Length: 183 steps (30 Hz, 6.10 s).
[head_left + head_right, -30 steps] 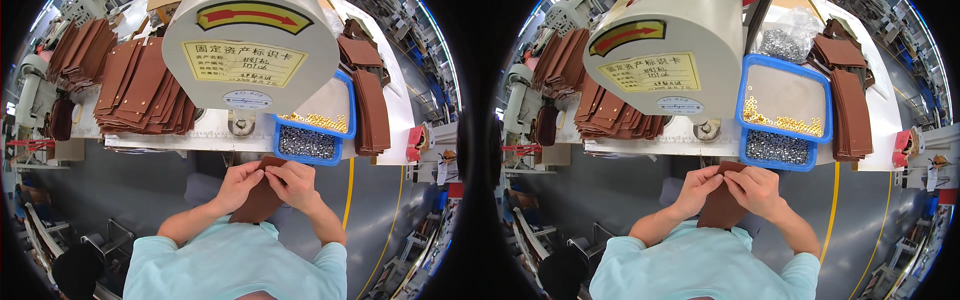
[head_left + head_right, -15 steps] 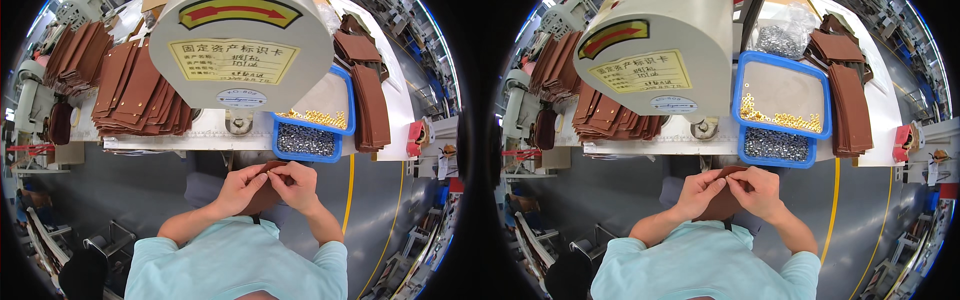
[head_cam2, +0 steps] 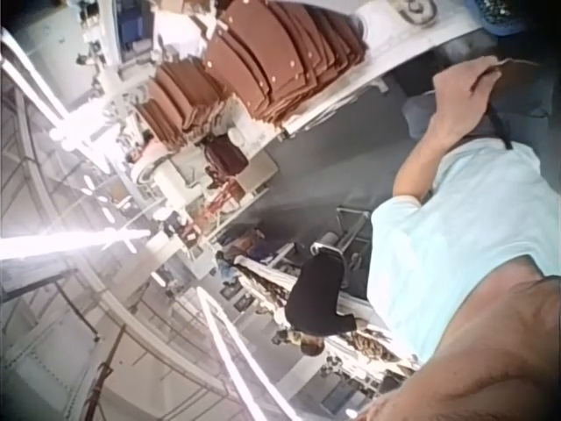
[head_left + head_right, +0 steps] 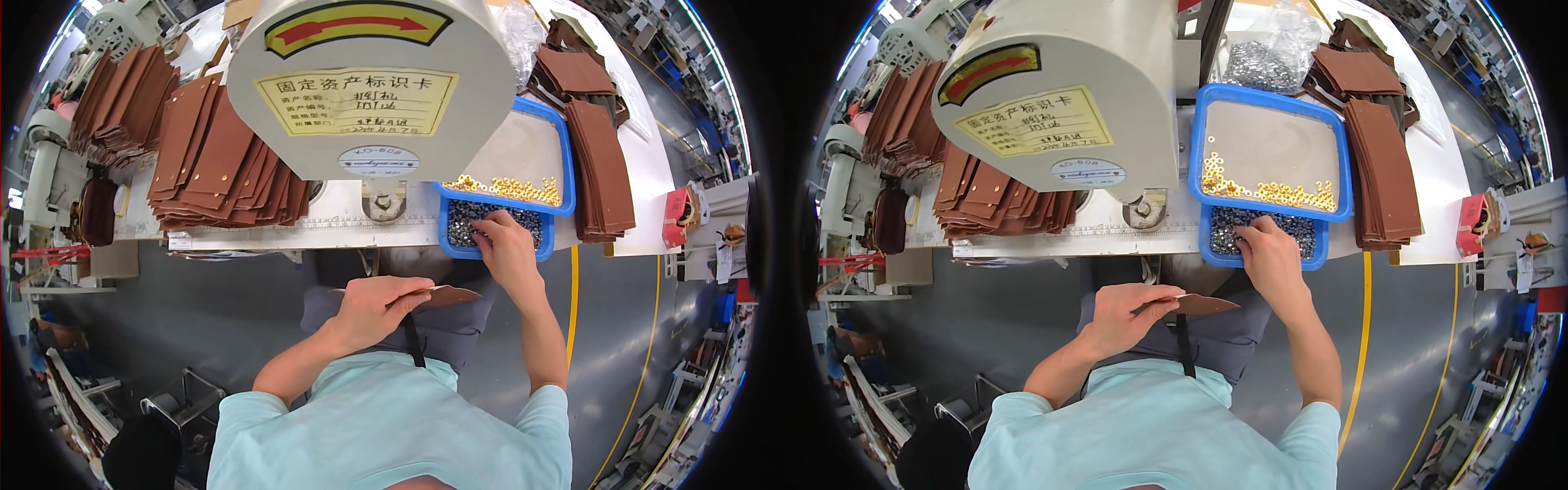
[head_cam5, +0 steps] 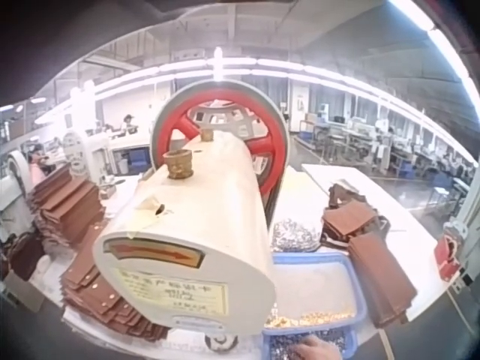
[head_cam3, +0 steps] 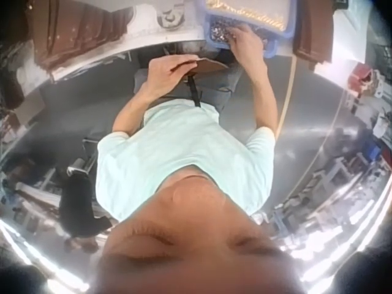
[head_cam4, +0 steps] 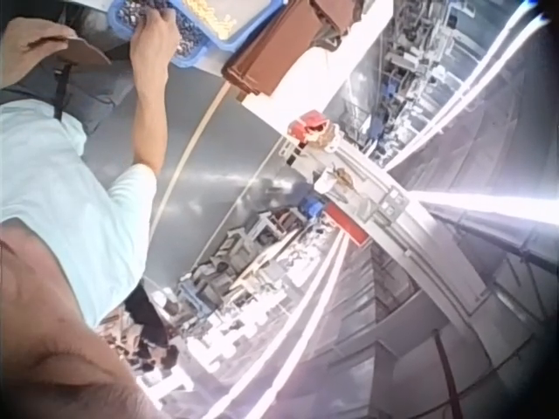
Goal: Manually insert metal rivets into pre-punched holes in leather panels at a workshop station.
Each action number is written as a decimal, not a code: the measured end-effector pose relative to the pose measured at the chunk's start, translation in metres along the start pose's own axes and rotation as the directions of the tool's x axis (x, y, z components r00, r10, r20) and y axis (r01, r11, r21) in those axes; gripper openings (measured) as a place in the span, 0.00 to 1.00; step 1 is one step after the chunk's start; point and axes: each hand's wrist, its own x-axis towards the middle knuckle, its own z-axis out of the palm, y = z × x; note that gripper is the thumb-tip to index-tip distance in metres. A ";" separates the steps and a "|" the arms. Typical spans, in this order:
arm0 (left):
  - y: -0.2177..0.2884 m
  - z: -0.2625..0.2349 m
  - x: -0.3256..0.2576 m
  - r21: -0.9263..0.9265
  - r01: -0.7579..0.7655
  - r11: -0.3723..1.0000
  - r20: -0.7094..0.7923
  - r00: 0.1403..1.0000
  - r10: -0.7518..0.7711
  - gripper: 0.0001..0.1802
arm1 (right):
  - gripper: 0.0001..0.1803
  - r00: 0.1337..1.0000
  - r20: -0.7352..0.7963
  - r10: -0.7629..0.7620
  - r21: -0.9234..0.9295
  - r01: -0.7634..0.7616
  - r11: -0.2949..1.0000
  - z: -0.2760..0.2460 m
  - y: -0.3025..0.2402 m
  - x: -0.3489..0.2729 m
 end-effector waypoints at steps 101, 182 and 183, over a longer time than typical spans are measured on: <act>0.031 -0.002 0.002 -0.066 0.260 0.963 0.204 0.949 -0.242 0.24 | 0.18 0.927 -0.206 -0.313 0.590 0.373 0.716 -0.002 -0.075 -0.043; 0.005 -0.016 0.005 0.366 -0.523 0.770 0.079 0.841 0.535 0.11 | 0.04 0.997 -0.023 -0.069 0.033 0.070 0.997 0.016 0.002 0.008; 0.004 -0.016 0.005 0.365 -0.544 0.755 0.078 0.826 0.558 0.11 | 0.04 0.997 -0.023 -0.070 0.033 0.070 0.997 0.016 0.002 0.008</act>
